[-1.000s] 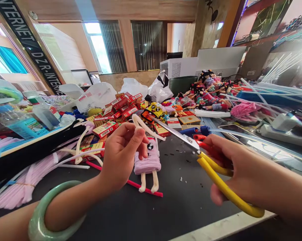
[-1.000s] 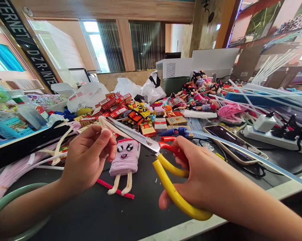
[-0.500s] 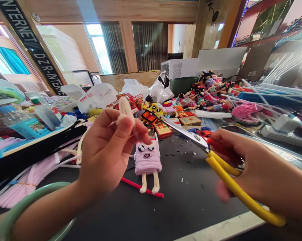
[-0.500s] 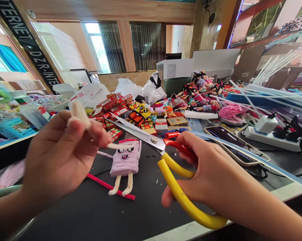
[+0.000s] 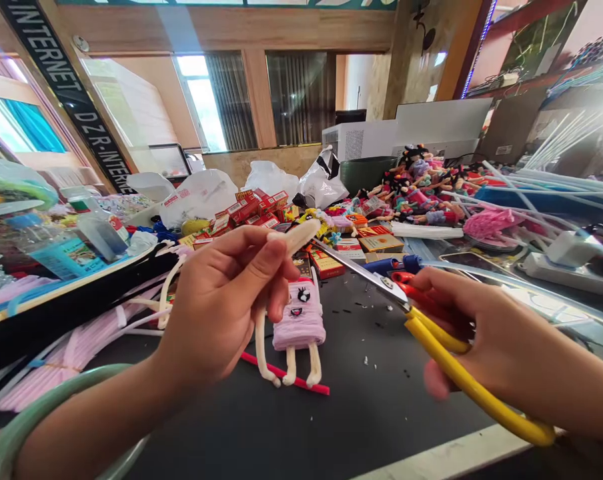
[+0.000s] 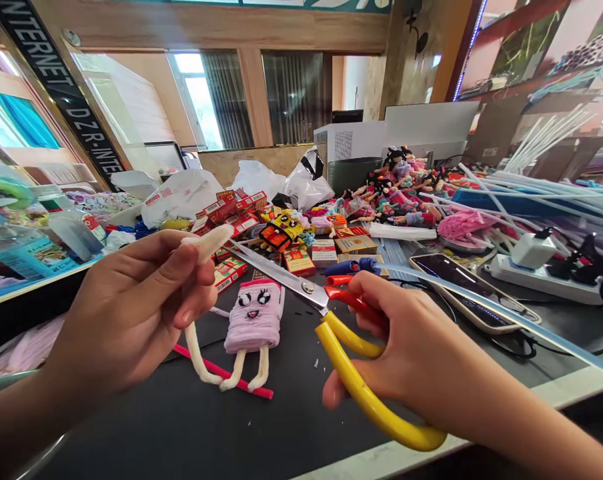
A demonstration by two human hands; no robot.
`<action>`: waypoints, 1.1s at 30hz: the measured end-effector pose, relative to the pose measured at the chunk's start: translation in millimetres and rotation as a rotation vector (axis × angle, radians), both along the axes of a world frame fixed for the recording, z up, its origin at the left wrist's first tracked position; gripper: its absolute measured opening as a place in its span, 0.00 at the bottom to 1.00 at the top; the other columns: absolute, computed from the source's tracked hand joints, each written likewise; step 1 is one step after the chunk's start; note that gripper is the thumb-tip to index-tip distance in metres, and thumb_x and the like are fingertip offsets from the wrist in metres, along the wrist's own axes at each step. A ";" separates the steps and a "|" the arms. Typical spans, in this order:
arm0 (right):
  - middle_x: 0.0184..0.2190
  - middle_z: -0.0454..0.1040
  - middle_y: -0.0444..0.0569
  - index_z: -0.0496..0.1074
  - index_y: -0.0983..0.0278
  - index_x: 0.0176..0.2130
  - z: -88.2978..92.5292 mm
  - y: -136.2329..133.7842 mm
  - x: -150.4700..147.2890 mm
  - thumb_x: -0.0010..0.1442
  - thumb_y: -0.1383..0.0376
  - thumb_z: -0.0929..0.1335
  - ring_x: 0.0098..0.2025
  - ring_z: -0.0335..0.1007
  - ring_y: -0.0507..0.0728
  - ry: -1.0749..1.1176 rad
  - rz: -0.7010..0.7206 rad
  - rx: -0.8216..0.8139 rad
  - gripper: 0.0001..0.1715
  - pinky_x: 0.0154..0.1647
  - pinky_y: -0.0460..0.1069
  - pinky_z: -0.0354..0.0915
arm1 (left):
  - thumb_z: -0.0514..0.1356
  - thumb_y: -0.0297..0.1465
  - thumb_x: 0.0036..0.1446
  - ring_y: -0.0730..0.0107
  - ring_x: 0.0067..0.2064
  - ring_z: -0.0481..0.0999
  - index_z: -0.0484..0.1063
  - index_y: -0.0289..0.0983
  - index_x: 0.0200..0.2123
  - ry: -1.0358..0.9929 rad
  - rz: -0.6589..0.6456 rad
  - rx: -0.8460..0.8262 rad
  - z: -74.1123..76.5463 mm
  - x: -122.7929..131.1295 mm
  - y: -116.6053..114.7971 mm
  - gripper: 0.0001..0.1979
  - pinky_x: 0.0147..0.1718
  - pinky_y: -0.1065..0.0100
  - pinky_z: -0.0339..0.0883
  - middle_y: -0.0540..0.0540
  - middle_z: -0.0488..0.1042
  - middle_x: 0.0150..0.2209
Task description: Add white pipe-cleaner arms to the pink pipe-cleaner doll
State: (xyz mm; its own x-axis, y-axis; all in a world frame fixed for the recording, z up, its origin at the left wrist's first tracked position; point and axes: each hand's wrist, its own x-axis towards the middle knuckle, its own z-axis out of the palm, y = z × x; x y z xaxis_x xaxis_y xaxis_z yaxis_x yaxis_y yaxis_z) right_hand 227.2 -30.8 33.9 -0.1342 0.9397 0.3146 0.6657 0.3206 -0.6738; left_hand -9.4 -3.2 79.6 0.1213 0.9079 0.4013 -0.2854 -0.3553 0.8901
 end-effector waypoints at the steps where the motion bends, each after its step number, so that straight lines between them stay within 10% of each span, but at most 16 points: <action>1: 0.18 0.62 0.37 0.67 0.59 0.31 -1.6 1.1 0.5 0.34 0.53 0.80 0.22 0.54 0.52 0.006 0.008 -0.046 0.28 0.16 0.45 0.53 | 0.69 0.27 0.51 0.84 0.14 0.67 0.75 0.36 0.24 0.009 0.011 0.015 -0.7 -0.6 1.5 0.07 0.15 0.80 0.60 0.53 0.75 0.21; 33: 0.18 0.55 0.35 0.66 0.61 0.27 0.1 -3.0 -13.3 0.38 0.55 0.78 0.22 0.49 0.49 0.071 0.061 -0.203 0.23 0.19 0.44 0.47 | 0.70 0.25 0.46 0.79 0.17 0.73 0.73 0.38 0.27 0.008 0.001 0.017 -1.5 -2.4 0.5 0.08 0.17 0.78 0.66 0.53 0.77 0.22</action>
State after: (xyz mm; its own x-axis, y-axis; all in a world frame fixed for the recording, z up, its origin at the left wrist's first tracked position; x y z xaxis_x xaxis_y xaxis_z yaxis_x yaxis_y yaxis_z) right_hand 213.9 -33.9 33.9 -0.1772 0.9755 0.1302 0.5979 0.2118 -0.7731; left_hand -11.8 -2.7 78.2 0.1238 0.9009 0.4161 -0.2783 -0.3709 0.8860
